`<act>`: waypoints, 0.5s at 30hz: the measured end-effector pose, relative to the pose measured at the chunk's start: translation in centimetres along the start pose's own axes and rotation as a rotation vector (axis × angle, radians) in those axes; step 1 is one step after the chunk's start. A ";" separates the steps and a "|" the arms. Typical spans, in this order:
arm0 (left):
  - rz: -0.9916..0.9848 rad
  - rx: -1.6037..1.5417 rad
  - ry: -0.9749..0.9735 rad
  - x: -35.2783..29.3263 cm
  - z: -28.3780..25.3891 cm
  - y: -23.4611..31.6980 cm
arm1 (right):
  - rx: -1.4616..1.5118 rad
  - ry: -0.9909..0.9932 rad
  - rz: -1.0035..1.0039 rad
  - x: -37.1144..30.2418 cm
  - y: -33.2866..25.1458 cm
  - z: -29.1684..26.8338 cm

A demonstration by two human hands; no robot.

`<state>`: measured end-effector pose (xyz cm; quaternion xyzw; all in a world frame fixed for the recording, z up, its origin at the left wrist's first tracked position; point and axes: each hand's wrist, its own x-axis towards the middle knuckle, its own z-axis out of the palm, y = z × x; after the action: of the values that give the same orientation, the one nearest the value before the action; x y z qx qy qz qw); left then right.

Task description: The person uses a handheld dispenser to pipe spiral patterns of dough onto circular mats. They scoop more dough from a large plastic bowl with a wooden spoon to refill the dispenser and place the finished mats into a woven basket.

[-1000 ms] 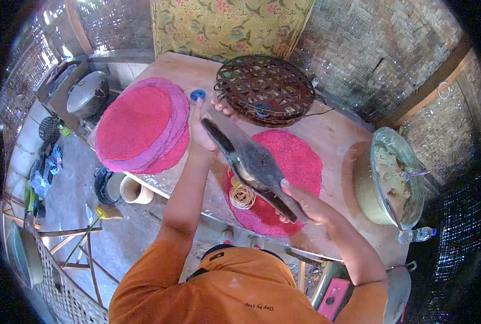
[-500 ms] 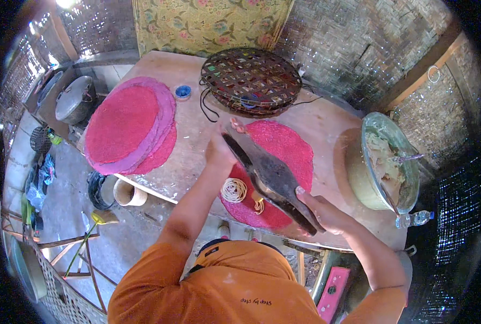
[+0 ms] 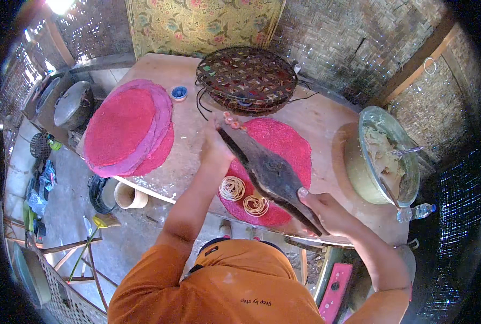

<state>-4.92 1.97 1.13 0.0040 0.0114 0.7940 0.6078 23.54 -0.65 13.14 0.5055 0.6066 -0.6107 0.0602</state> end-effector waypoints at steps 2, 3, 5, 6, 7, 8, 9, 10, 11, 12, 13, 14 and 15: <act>-0.011 -0.010 -0.056 -0.3 0.4 0.9 | 0.036 -0.031 -0.040 -0.1 -0.1 0.8; 0.001 0.019 -0.034 -0.6 0.3 1.0 | 0.055 -0.047 -0.058 -0.2 0.1 1.1; 0.030 0.077 0.013 -1.9 0.0 0.9 | 0.082 -0.086 -0.028 -0.4 0.7 0.8; 0.049 0.099 0.060 -3.2 1.0 0.0 | 0.087 -0.090 -0.003 -0.8 0.8 0.6; 0.042 0.079 0.090 -3.5 0.8 -0.6 | 0.091 -0.094 0.022 -1.2 0.7 0.4; 0.035 0.056 0.117 -3.8 0.7 -1.3 | 0.104 -0.062 0.047 -1.6 0.5 0.2; 0.030 0.032 0.145 -3.9 0.7 -1.8 | 0.083 -0.062 0.040 -1.3 0.8 -0.2; 0.077 0.040 0.151 -3.6 0.4 -2.3 | 0.061 -0.062 0.033 -0.7 1.4 -0.7; 0.057 0.020 0.120 -3.0 -0.7 -2.3 | 0.040 -0.053 0.027 -0.1 1.8 -0.9; 0.036 0.005 0.086 -2.1 -1.8 -2.2 | -0.012 -0.023 0.026 0.5 2.0 -0.7; 0.016 -0.009 0.052 -1.5 -3.0 -2.1 | -0.010 -0.020 0.022 1.3 2.4 -0.4; 0.007 0.015 0.069 -1.2 -3.5 -1.9 | 0.000 -0.015 0.021 2.2 3.0 -0.1; 0.010 0.041 0.087 -1.1 -3.7 -1.2 | 0.002 -0.017 0.016 3.0 3.3 0.3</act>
<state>-3.58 1.13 -2.57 -0.0178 0.0541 0.7962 0.6024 24.18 -0.12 8.77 0.5052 0.6013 -0.6151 0.0698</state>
